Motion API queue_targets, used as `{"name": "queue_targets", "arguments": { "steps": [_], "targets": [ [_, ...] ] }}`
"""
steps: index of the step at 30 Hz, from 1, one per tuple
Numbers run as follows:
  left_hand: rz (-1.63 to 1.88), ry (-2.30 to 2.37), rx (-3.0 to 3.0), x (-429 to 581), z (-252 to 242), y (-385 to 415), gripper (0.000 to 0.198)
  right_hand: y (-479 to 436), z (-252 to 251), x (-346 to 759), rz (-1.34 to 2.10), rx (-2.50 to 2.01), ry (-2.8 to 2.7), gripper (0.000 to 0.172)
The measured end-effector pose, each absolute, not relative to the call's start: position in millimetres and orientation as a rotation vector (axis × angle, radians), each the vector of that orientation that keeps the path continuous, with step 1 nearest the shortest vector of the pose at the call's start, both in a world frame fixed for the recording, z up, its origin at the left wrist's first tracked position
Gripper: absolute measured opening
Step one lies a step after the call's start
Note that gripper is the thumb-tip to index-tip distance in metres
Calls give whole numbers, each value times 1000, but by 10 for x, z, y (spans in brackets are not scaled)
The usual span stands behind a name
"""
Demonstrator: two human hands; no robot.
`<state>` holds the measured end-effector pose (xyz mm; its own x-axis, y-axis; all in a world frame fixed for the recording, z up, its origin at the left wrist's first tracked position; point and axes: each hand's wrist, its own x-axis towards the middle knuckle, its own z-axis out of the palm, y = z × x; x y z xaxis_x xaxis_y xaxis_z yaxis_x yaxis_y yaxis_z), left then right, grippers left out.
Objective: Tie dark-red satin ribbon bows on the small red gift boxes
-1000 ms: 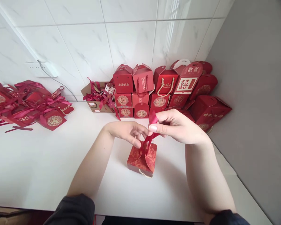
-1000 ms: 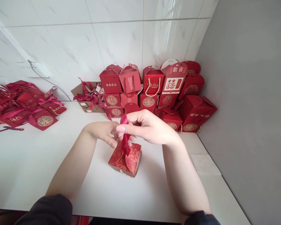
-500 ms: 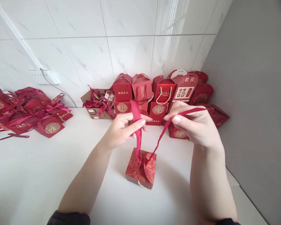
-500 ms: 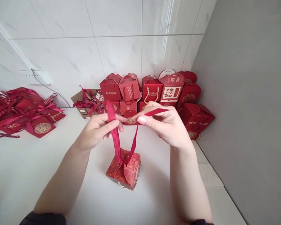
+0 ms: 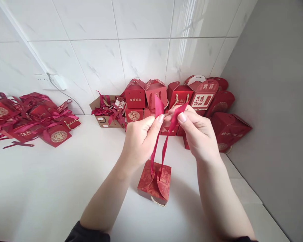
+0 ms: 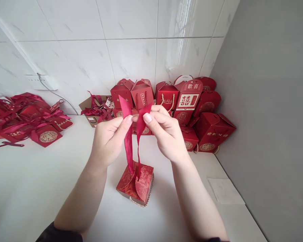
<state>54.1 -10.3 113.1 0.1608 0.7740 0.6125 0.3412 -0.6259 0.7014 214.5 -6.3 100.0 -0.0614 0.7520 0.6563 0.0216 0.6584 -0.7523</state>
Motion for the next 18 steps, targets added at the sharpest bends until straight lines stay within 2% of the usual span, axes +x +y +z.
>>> {"name": "queue_targets", "arguments": {
  "steps": [3, 11, 18],
  "targets": [
    [1514, 1059, 2087, 575, 1090, -72, 46, -56, 982, 2087, 659, -654, -1494, 19],
    [1336, 867, 2019, 679, 998, -56, 38, 50, 850, 2008, 972, -590, -1284, 12],
    [1210, 627, 1868, 648, 1002, -15, 36, 63, 900, 2018, 1013, -660, -1295, 50]
  ]
}}
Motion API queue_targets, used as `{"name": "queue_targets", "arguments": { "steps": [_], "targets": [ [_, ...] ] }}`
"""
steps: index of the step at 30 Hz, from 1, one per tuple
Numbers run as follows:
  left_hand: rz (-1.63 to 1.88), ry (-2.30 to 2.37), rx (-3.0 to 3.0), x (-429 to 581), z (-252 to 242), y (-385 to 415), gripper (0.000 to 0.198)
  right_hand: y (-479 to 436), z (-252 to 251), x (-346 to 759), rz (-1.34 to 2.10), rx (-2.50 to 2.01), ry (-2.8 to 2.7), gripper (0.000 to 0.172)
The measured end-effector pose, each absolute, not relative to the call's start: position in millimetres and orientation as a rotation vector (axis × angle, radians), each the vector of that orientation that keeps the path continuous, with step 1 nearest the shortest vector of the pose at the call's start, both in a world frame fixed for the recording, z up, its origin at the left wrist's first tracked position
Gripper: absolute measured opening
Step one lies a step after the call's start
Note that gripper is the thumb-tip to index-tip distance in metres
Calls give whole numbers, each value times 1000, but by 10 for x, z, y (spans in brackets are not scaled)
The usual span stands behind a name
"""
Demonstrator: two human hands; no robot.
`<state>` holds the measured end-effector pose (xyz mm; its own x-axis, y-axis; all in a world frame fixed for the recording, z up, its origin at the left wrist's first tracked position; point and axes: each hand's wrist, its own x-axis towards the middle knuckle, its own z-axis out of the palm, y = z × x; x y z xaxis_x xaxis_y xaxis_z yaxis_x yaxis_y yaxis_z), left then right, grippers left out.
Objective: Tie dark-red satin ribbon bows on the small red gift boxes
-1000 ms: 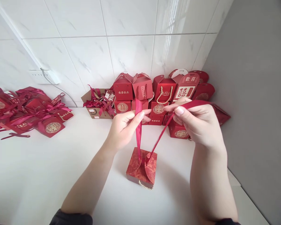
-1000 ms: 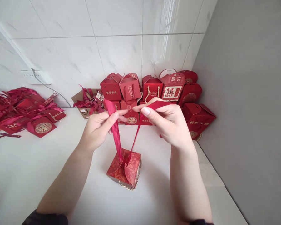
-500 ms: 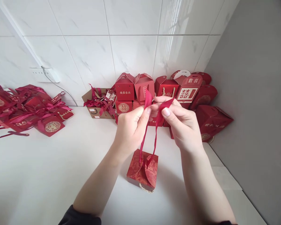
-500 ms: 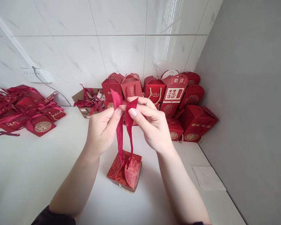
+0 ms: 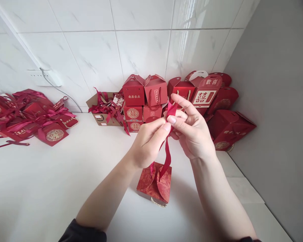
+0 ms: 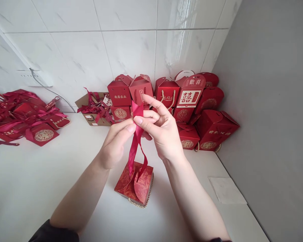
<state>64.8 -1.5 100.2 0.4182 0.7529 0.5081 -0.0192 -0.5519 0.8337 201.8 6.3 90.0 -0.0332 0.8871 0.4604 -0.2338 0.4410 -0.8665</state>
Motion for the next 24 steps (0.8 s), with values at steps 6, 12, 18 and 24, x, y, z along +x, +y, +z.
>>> {"name": "queue_targets", "arguments": {
  "steps": [6, 12, 18, 24],
  "targets": [
    [1200, 664, 1856, 641, 978, 31, 38, 60, 905, 2016, 1079, -647, -1319, 31],
    [1106, 567, 1761, 597, 988, 108, 35, 27, 895, 2025, 1048, -669, -1310, 21],
    [642, 339, 1465, 546, 1034, 192, 49, -102, 968, 2117, 1042, -584, -1346, 19],
    [268, 216, 1553, 517, 912, 279, 30, -223, 1061, 2202, 989, -417, -1339, 16]
  ]
}}
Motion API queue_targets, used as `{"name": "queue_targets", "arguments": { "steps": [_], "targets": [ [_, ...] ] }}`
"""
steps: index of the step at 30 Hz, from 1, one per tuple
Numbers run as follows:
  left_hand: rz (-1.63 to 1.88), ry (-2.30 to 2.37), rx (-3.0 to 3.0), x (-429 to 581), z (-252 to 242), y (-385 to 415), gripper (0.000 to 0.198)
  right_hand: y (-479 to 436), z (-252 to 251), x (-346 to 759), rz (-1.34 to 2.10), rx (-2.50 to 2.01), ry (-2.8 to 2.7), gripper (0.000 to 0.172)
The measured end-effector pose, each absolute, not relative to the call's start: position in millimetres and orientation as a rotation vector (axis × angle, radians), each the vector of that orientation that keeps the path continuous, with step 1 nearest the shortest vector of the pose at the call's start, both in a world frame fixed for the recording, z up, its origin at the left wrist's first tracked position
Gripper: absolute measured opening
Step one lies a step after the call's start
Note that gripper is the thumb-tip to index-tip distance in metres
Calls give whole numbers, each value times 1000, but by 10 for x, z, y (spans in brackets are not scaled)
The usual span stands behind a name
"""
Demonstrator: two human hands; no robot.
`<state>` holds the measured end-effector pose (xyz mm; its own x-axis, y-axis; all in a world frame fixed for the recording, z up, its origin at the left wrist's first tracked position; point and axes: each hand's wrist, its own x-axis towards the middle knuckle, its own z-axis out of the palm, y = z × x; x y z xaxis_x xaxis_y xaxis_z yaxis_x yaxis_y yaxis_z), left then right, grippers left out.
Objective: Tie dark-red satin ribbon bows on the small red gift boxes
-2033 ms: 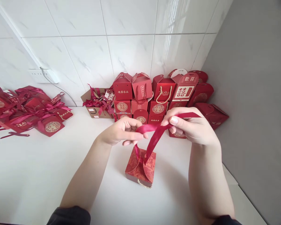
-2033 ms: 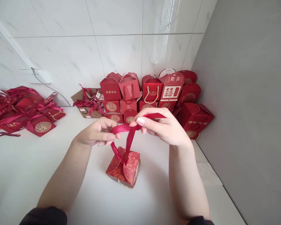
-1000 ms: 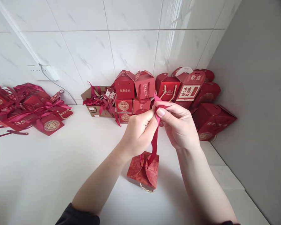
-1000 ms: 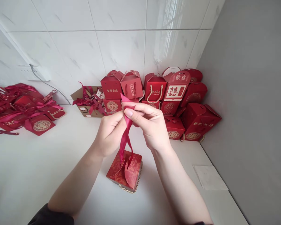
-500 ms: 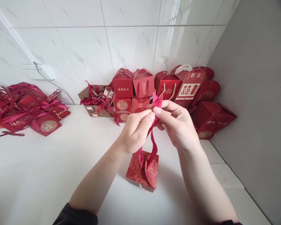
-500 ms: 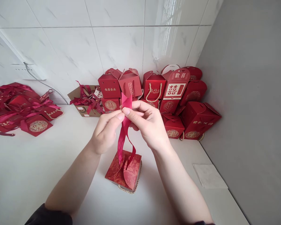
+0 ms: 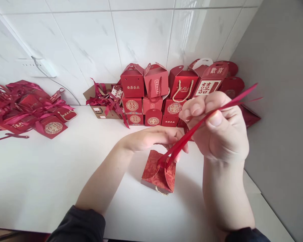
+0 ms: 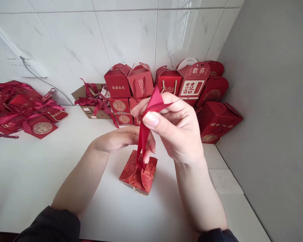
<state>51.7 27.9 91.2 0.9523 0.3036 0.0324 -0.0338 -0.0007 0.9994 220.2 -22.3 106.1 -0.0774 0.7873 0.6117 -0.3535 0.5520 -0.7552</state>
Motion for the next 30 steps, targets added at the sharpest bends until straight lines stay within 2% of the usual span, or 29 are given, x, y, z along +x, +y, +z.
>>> {"name": "queue_targets", "arguments": {
  "steps": [2, 9, 16, 20, 23, 26, 30],
  "targets": [
    [223, 168, 1552, 467, 766, 315, 22, -215, 1067, 2195, 1010, -312, -1355, 12],
    [270, 224, 1784, 399, 217, 301, 25, -104, 1008, 2156, 1018, -339, -1368, 21],
    [191, 130, 1911, 494, 69, 263, 40, -49, 966, 2202, 989, -306, -1401, 17],
    [179, 171, 1982, 483, 59, 305, 26, -41, 966, 2202, 991, -243, -1393, 12],
    [321, 323, 2028, 452, 60, 370, 20, -34, 961, 2199, 975, -243, -1376, 7],
    [471, 455, 2048, 410, 15, 453, 18, -5, 947, 2214, 939, -364, -1384, 11],
    [483, 336, 1954, 375, -107, 528, 10, 60, 921, 2243, 967, -388, -1378, 12]
  ]
}}
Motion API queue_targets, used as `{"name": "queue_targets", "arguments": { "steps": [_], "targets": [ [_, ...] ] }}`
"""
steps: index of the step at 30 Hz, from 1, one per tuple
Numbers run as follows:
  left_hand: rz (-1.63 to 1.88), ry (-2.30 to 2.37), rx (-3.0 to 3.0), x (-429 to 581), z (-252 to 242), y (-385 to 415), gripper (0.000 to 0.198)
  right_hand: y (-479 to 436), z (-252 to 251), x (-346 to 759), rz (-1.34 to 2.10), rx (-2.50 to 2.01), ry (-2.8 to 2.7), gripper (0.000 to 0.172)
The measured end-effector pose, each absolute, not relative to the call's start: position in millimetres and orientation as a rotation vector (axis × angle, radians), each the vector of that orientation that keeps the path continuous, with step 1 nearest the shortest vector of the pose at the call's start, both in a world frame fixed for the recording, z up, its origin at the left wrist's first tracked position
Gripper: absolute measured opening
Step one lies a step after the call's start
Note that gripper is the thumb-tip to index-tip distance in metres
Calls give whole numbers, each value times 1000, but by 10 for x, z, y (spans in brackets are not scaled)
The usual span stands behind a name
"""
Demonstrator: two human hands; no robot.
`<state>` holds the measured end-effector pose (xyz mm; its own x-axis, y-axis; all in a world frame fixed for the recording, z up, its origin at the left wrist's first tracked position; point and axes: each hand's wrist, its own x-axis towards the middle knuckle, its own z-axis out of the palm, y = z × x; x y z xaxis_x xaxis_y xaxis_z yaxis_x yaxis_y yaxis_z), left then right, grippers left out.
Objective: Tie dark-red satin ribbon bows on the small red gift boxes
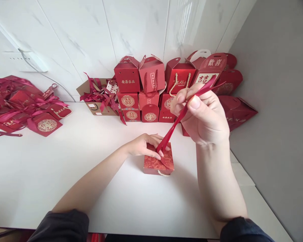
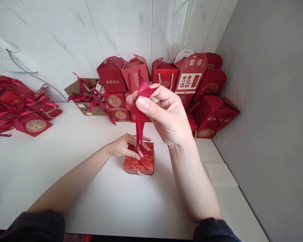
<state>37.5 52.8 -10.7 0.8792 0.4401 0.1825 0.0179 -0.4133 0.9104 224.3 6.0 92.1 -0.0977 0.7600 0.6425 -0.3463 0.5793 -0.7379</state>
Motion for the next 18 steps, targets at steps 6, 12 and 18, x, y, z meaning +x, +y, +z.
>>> {"name": "queue_targets", "arguments": {
  "steps": [6, 12, 18],
  "targets": [
    [474, 321, 1897, 358, -196, 561, 14, 136, 875, 2259, 992, -554, -1370, 23],
    [376, 282, 1870, 337, -181, 603, 18, 240, 818, 2321, 1154, -416, -1298, 26],
    [478, 425, 1923, 392, -228, 566, 14, 390, 715, 2324, 1096, -463, -1343, 40]
  ]
}}
